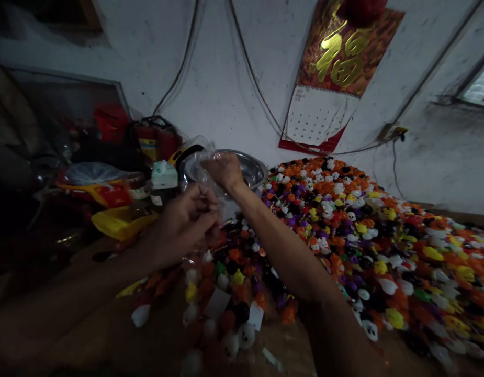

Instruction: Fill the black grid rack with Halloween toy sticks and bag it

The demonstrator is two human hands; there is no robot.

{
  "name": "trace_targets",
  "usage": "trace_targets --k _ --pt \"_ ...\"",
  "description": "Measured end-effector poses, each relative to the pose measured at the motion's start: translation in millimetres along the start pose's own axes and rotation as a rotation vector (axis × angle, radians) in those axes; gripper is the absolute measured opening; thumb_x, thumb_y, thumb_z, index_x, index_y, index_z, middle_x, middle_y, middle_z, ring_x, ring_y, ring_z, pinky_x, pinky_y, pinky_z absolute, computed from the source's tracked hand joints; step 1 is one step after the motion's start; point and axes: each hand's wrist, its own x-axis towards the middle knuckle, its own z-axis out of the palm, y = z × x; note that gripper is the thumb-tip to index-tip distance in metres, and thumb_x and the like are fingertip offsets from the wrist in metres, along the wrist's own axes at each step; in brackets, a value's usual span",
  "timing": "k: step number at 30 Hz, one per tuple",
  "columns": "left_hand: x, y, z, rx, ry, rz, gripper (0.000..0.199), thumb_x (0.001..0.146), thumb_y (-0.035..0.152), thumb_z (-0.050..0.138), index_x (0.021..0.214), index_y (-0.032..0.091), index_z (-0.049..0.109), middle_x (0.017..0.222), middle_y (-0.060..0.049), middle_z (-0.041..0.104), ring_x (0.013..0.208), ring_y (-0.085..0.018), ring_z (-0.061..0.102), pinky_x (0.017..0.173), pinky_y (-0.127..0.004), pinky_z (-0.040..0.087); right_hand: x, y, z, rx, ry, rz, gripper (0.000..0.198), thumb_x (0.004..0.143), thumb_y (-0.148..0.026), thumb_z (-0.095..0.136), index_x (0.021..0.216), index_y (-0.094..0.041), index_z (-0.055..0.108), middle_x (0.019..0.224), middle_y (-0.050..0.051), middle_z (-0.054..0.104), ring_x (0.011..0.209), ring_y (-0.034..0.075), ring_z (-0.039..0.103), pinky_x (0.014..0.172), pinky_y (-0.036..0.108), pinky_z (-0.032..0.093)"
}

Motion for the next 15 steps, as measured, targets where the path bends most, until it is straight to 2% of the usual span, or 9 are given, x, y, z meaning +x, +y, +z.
trace_targets --k 1,2,4,6,8,10,12,15 --pt "3 -12 0 -0.123 0.040 -0.098 0.022 0.068 0.027 0.069 0.082 0.024 0.052 0.068 0.003 0.062 0.055 -0.014 0.058 0.052 -0.027 0.048 -2 -2 3 0.027 -0.030 0.000 0.034 0.086 -0.024 0.066 0.057 -0.020 0.048 0.058 -0.005 0.039 0.058 0.009 0.039 0.050 0.022 0.030" --pt "10 -24 -4 -0.210 0.160 -0.163 0.025 0.062 0.024 0.071 0.077 0.023 0.051 0.067 0.003 0.061 0.055 -0.012 0.058 0.055 -0.026 0.050 -5 -3 6 0.059 -0.073 -0.002 0.036 0.087 -0.030 0.068 0.059 -0.021 0.048 0.058 -0.005 0.041 0.056 0.009 0.039 0.048 0.022 0.030" --pt "26 -43 -23 -0.250 0.269 -0.204 0.024 0.066 0.030 0.069 0.072 0.022 0.048 0.060 0.006 0.052 0.050 -0.009 0.051 0.050 -0.023 0.043 -15 -3 9 0.141 -0.196 -0.024 0.039 0.089 -0.043 0.070 0.063 -0.022 0.049 0.056 -0.005 0.043 0.052 0.010 0.040 0.047 0.023 0.032" --pt "37 -53 -45 -0.265 0.325 -0.239 0.032 0.074 0.044 0.067 0.068 0.023 0.044 0.053 0.007 0.044 0.042 -0.008 0.041 0.041 -0.023 0.033 -27 0 8 0.239 -0.345 -0.073 0.041 0.090 -0.052 0.069 0.069 -0.022 0.051 0.059 -0.004 0.048 0.054 0.011 0.045 0.049 0.023 0.037" --pt "40 -55 -60 -0.197 0.346 -0.244 0.044 0.079 0.060 0.067 0.068 0.023 0.046 0.050 0.006 0.045 0.038 -0.008 0.038 0.038 -0.024 0.027 -37 5 4 0.321 -0.478 -0.133 0.037 0.092 -0.054 0.067 0.077 -0.022 0.057 0.068 -0.001 0.057 0.063 0.013 0.054 0.057 0.023 0.046" --pt "38 -52 -64 -0.078 0.295 -0.187 0.050 0.078 0.070 0.070 0.076 0.022 0.053 0.055 0.004 0.055 0.040 -0.010 0.047 0.039 -0.024 0.031 -42 10 1 0.357 -0.566 -0.174 0.032 0.095 -0.050 0.064 0.082 -0.020 0.061 0.076 0.002 0.063 0.072 0.014 0.060 0.066 0.025 0.051" --pt "37 -48 -59 -0.044 0.180 -0.110 0.052 0.074 0.069 0.077 0.084 0.023 0.054 0.059 0.004 0.060 0.045 -0.013 0.055 0.043 -0.025 0.039 -44 15 1 0.377 -0.628 -0.180 0.031 0.096 -0.046 0.062 0.081 -0.019 0.063 0.079 0.003 0.065 0.075 0.015 0.062 0.071 0.027 0.054" --pt "42 -48 -49 -0.185 0.074 -0.114 0.047 0.071 0.056 0.085 0.081 0.023 0.053 0.059 0.005 0.058 0.051 -0.015 0.060 0.049 -0.026 0.044 -46 21 2 0.416 -0.577 -0.116 0.035 0.095 -0.049 0.063 0.078 -0.019 0.062 0.078 0.004 0.066 0.071 0.015 0.061 0.070 0.029 0.055"
